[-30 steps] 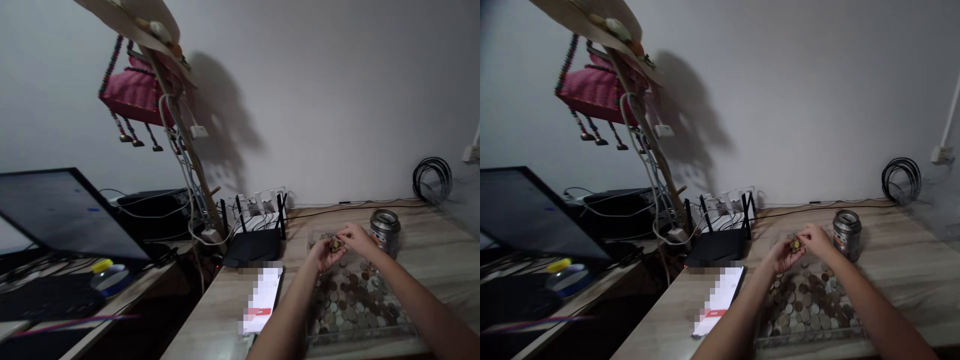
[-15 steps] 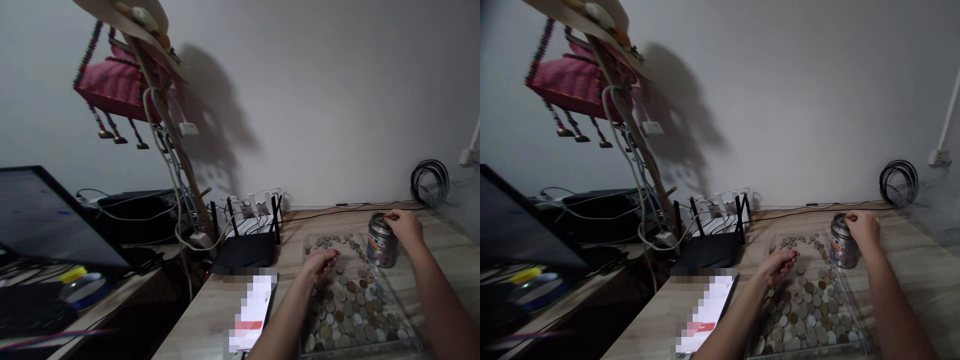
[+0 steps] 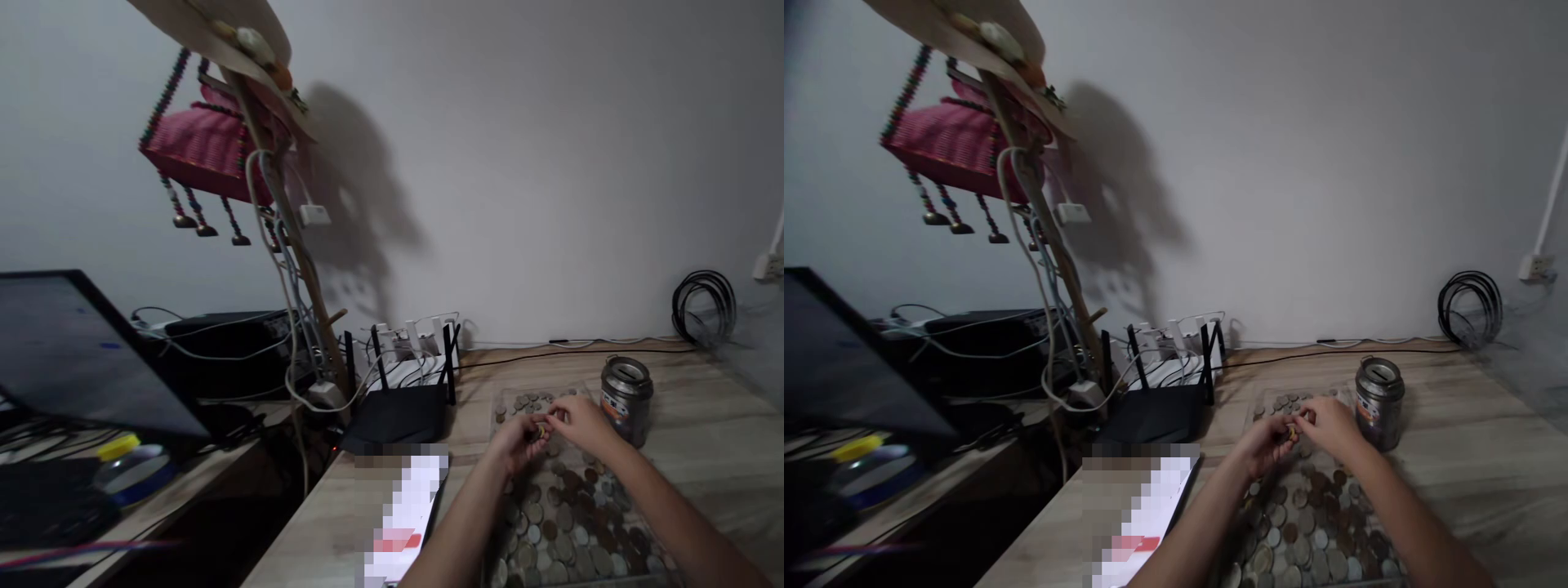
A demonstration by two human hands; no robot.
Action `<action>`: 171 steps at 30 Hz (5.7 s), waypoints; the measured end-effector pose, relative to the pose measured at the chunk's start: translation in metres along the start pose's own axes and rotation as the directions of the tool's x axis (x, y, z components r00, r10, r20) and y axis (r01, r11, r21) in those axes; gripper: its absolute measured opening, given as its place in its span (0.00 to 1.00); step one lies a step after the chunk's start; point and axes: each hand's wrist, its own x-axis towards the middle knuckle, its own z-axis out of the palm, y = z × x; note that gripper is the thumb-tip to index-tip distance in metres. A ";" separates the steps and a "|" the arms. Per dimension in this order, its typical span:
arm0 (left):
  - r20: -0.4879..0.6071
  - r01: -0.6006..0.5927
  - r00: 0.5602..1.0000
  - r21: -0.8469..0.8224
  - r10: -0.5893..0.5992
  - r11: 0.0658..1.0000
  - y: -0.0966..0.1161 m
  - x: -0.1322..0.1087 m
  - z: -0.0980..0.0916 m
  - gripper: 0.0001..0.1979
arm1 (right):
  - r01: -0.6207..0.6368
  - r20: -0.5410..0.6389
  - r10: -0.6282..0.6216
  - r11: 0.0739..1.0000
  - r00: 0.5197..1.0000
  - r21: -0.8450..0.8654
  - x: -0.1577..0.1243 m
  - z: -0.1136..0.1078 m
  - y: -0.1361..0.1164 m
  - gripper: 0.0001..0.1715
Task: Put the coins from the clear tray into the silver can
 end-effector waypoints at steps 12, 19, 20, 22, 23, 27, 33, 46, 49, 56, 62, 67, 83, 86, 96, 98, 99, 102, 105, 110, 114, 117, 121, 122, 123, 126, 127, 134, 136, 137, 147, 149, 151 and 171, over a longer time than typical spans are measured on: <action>-0.071 -0.082 0.991 0.353 0.114 0.932 -0.005 0.000 0.002 0.08 | -0.159 0.228 0.018 0.770 0.974 0.618 0.008 0.026 0.019 0.16; -0.085 0.017 0.996 0.316 0.010 0.949 -0.004 -0.003 0.008 0.18 | -0.200 0.194 0.094 0.728 0.977 0.655 0.011 0.031 0.022 0.13; -0.071 0.038 0.997 0.288 -0.019 0.957 -0.003 -0.003 0.008 0.18 | -0.180 0.137 0.120 0.748 0.983 0.639 0.011 0.027 0.020 0.12; -0.038 0.060 0.998 0.245 -0.053 0.968 -0.003 -0.002 0.007 0.17 | -0.121 -0.042 0.172 0.828 0.984 0.548 0.010 0.013 0.014 0.11; -0.029 0.061 0.998 0.232 -0.056 0.971 -0.003 -0.001 0.006 0.15 | -0.089 -0.154 0.182 0.877 0.971 0.472 0.009 0.001 0.011 0.10; -0.044 0.003 0.999 0.234 0.007 0.972 -0.004 0.001 0.003 0.06 | -0.128 -0.592 0.148 0.989 0.793 0.076 -0.001 -0.061 0.013 0.14; -0.019 -0.091 0.995 0.329 0.103 0.940 -0.010 0.003 -0.001 0.11 | -0.566 -0.593 0.390 0.813 0.704 -0.138 -0.010 -0.105 0.053 0.10; 0.057 -0.264 0.964 0.253 0.258 0.931 -0.003 -0.006 0.007 0.33 | -0.014 -0.170 0.036 0.992 0.985 0.127 -0.002 -0.029 -0.001 0.15; 0.069 -0.304 0.953 0.235 0.296 0.923 -0.003 -0.006 0.010 0.34 | -0.024 0.042 0.012 0.949 0.999 0.313 0.002 -0.005 -0.006 0.12; -0.051 -0.045 0.997 0.141 0.052 0.989 -0.004 -0.002 0.006 0.15 | -0.068 -0.451 0.087 0.996 0.888 0.058 -0.006 -0.055 0.010 0.14; -0.151 -0.030 0.988 -0.079 0.018 0.996 -0.001 -0.001 0.000 0.18 | -0.406 -0.675 0.201 0.900 0.710 -0.159 -0.020 -0.097 0.043 0.15; -0.175 -0.058 0.983 -0.051 0.049 0.997 0.000 0.000 0.003 0.18 | -0.556 -0.611 0.373 0.821 0.698 -0.133 -0.018 -0.094 0.058 0.15; -0.056 -0.219 0.965 0.363 0.256 0.906 -0.003 -0.008 0.009 0.23 | -0.026 0.029 0.019 0.962 0.999 0.273 0.000 0.004 0.000 0.16; 0.000 -0.217 0.973 0.346 0.231 0.913 -0.004 -0.009 0.012 0.22 | -0.049 0.075 0.023 0.926 0.997 0.374 0.003 0.014 0.003 0.13; -0.060 -0.014 0.998 0.106 0.020 0.994 -0.005 -0.002 0.003 0.15 | -0.353 -0.687 0.173 0.927 0.706 -0.129 -0.013 -0.082 0.038 0.16; -0.030 -0.026 0.999 0.117 0.030 0.993 -0.005 -0.003 0.002 0.15 | -0.436 -0.699 0.206 0.885 0.685 -0.167 -0.016 -0.093 0.056 0.17; -0.016 -0.033 0.999 0.131 0.035 0.991 -0.005 -0.003 0.002 0.14 | -0.456 -0.687 0.220 0.872 0.692 -0.180 -0.016 -0.095 0.063 0.17; 0.014 -0.071 0.997 0.186 0.069 0.980 -0.008 -0.002 0.001 0.11 | -0.477 -0.648 0.240 0.852 0.723 -0.217 -0.015 -0.094 0.072 0.17; 0.019 -0.102 0.995 0.239 0.100 0.966 -0.010 0.000 -0.001 0.13 | -0.489 -0.646 0.226 0.832 0.729 -0.261 -0.014 -0.089 0.068 0.16; -0.001 -0.125 0.991 0.292 0.131 0.948 -0.011 0.000 -0.001 0.18 | -0.506 -0.662 0.205 0.809 0.721 -0.300 -0.015 -0.089 0.060 0.16; -0.001 -0.152 0.987 0.281 0.159 0.948 -0.009 -0.001 0.001 0.19 | -0.367 -0.728 0.065 0.892 0.682 -0.263 -0.013 -0.084 0.044 0.17; -0.010 -0.173 0.983 0.259 0.182 0.950 -0.008 -0.001 0.000 0.20 | -0.096 -0.540 0.016 0.988 0.842 -0.121 -0.009 -0.057 0.020 0.17; -0.010 -0.191 0.980 0.206 0.197 0.960 -0.007 0.000 0.000 0.17 | 0.023 -0.014 -0.021 0.994 1.000 0.108 -0.004 -0.010 -0.004 0.13; -0.005 -0.183 0.982 0.195 0.187 0.964 -0.007 0.000 0.001 0.15 | 0.022 0.043 -0.029 0.990 0.999 0.141 -0.003 -0.004 -0.005 0.13; 0.000 -0.166 0.986 0.186 0.169 0.968 -0.006 -0.001 0.001 0.13 | 0.019 0.060 -0.030 0.986 0.998 0.166 -0.003 -0.002 -0.005 0.12; -0.015 -0.087 0.996 0.165 0.091 0.982 -0.005 -0.003 0.004 0.09 | 0.002 -0.121 0.014 0.991 0.993 0.134 -0.003 -0.022 0.004 0.12; -0.028 -0.060 0.997 0.158 0.065 0.986 -0.005 -0.003 0.004 0.10 | -0.015 -0.244 0.032 0.997 0.969 0.071 -0.004 -0.035 0.010 0.12; -0.013 -0.039 0.999 0.147 0.041 0.988 -0.006 -0.005 0.004 0.16 | -0.447 -0.716 0.190 0.875 0.671 -0.186 -0.014 -0.092 0.059 0.13; -0.017 -0.071 0.997 0.174 0.075 0.982 -0.007 -0.005 0.003 0.15 | -0.440 -0.699 0.194 0.878 0.689 -0.190 -0.014 -0.092 0.068 0.13; -0.019 -0.082 0.996 0.187 0.087 0.979 -0.007 -0.006 0.003 0.16 | -0.411 -0.694 0.171 0.891 0.700 -0.195 -0.014 -0.091 0.069 0.13; -0.087 -0.195 0.974 0.135 0.208 0.971 -0.006 0.000 -0.001 0.17 | 0.036 -0.063 -0.034 0.999 0.997 0.024 -0.007 -0.020 -0.004 0.12; -0.109 -0.209 0.969 0.113 0.221 0.971 -0.005 0.000 0.000 0.14 | 0.009 0.031 -0.010 0.998 0.999 0.056 -0.006 -0.004 -0.011 0.10; -0.116 -0.190 0.973 0.102 0.201 0.977 -0.004 -0.002 0.002 0.11 | -0.039 0.024 0.037 0.996 0.999 0.078 -0.004 0.000 -0.010 0.09; -0.070 -0.040 0.997 -0.033 0.037 0.999 -0.002 0.000 0.001 0.09 | -0.454 -0.678 0.135 0.832 0.723 -0.319 -0.019 -0.093 0.071 0.15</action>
